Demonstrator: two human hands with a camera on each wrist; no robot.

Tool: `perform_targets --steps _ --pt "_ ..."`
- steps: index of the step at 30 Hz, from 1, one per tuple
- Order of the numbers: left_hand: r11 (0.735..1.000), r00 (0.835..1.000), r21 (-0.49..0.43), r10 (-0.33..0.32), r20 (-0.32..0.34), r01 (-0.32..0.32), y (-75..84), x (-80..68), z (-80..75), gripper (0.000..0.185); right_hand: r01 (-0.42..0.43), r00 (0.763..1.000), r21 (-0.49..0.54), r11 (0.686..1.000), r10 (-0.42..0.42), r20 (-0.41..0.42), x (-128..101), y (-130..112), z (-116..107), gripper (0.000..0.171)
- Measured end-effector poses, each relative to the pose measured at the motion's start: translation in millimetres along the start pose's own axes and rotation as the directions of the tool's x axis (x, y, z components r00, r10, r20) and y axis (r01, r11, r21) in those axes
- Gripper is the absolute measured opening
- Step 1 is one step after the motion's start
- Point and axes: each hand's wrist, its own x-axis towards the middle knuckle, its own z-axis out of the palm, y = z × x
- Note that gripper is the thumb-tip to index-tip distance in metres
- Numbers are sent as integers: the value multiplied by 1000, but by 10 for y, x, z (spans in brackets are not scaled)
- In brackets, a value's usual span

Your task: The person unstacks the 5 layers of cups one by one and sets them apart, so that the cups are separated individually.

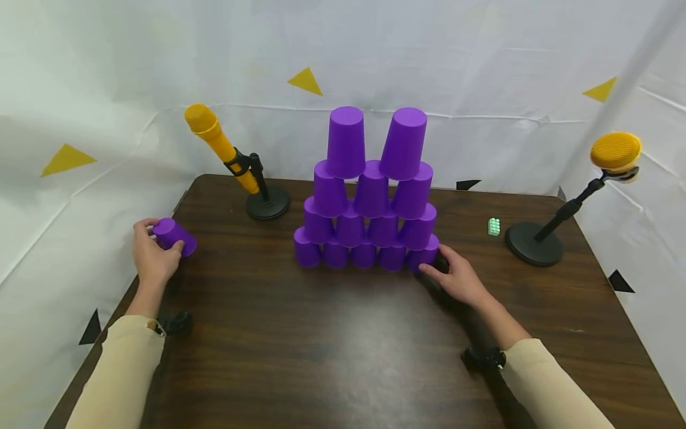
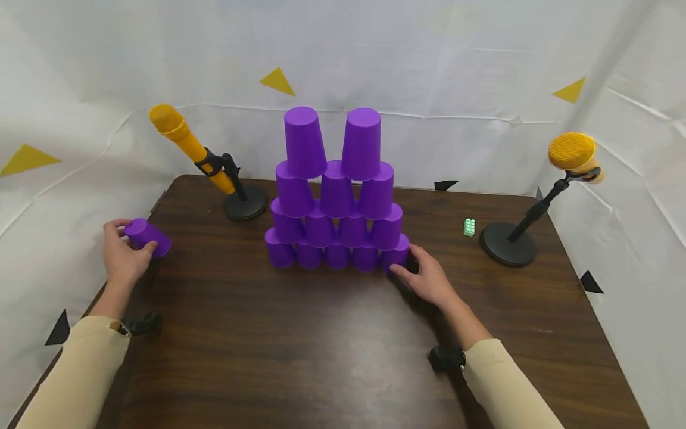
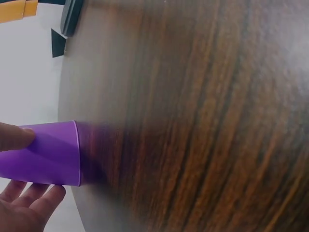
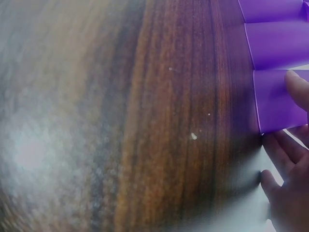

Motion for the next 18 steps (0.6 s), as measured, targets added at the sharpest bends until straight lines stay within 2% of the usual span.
perform_targets --steps 9,11,13,15,18 --pt "1000 1000 5 7 14 -7 61 9 -43 71 7 1000 -3 1000 -7 -6 9 3 -2 65" --pt "1000 1000 4 9 -19 -9 108 3 -54 68 12 1000 2 1000 -12 -2 9 1 -2 65" --pt "999 996 9 34 -80 -34 181 -7 -62 63 11 1000 8 1000 -11 2 10 0 3 65" --pt "993 977 8 115 -178 -116 301 -23 -57 55 14 1000 11 1000 -14 5 11 6 8 65" --pt "958 915 -24 265 -304 -285 625 -74 -40 44 21 1000 13 1000 -21 2 23 9 11 65"
